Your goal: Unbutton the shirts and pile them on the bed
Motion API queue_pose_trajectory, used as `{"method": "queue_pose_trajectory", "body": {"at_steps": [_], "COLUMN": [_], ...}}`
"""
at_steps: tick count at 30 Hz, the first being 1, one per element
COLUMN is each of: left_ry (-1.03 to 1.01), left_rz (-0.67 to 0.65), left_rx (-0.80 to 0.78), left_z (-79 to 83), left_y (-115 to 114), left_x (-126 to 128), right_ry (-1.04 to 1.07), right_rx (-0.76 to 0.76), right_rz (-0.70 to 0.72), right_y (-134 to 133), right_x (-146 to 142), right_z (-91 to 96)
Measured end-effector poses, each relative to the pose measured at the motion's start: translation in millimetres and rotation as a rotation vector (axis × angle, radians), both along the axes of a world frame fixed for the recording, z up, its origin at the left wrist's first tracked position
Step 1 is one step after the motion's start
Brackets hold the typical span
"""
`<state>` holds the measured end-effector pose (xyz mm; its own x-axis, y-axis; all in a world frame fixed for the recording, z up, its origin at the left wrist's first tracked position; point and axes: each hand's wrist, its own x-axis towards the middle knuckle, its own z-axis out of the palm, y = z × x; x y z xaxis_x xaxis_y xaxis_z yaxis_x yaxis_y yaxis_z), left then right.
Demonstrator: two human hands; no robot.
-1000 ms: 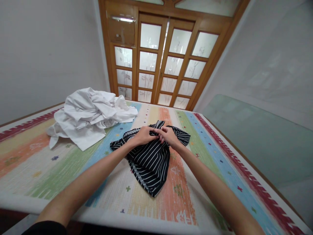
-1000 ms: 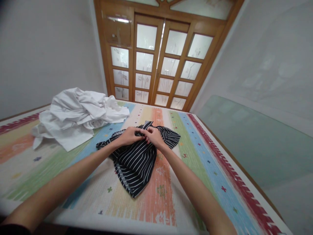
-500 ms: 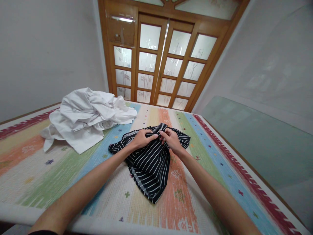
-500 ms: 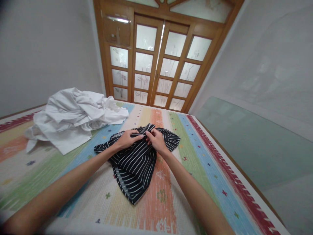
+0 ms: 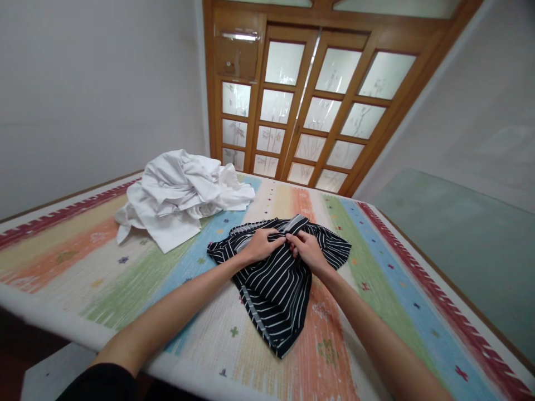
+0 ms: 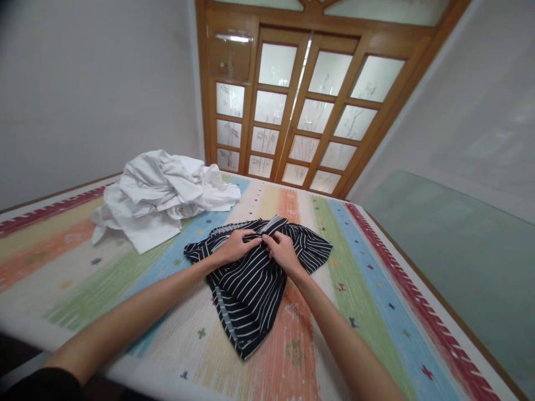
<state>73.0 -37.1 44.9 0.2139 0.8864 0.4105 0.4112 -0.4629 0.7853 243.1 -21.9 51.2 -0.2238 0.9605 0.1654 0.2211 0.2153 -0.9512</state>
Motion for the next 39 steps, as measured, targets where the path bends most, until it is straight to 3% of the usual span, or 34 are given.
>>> {"method": "queue_pose_trajectory", "body": {"at_steps": [9,19,25,27,29,31,34,39], "left_ry": [-0.042,-0.021,-0.009,0.008,0.017,0.010,0.004,-0.010], "left_rz": [0.063,0.008,-0.032,-0.058,-0.070,-0.057,0.005,0.059], "left_rx": [-0.050,-0.059,-0.069,-0.072,-0.077,-0.075,-0.047,0.035], "left_z": [-14.5,-19.4,-18.2,-17.4,-16.6,-15.3,-10.4,14.1], "left_y": [-1.4,-0.6,-4.4,-8.7,-12.3,-13.5,-9.1,8.0], "left_x": [2.6,1.8,2.6,4.4,5.6,4.8,-1.7,-16.5], "right_ry": [-0.036,-0.138,-0.273,-0.278,-0.233,-0.135,0.001,0.213], "right_rx": [0.055,0.141,0.371,0.330,0.190,0.073,0.047,0.128], "right_rz": [0.041,0.108,-0.044,-0.098,-0.133,-0.182,-0.290,-0.443], "right_y": [-2.6,5.1,12.9,17.6,22.1,25.9,31.7,45.2], "right_x": [-2.1,3.0,6.8,9.3,12.9,18.5,32.1,58.9], "right_z": [-15.3,-32.8,-33.0,-33.5,-33.5,-30.8,-17.6,29.6]}}
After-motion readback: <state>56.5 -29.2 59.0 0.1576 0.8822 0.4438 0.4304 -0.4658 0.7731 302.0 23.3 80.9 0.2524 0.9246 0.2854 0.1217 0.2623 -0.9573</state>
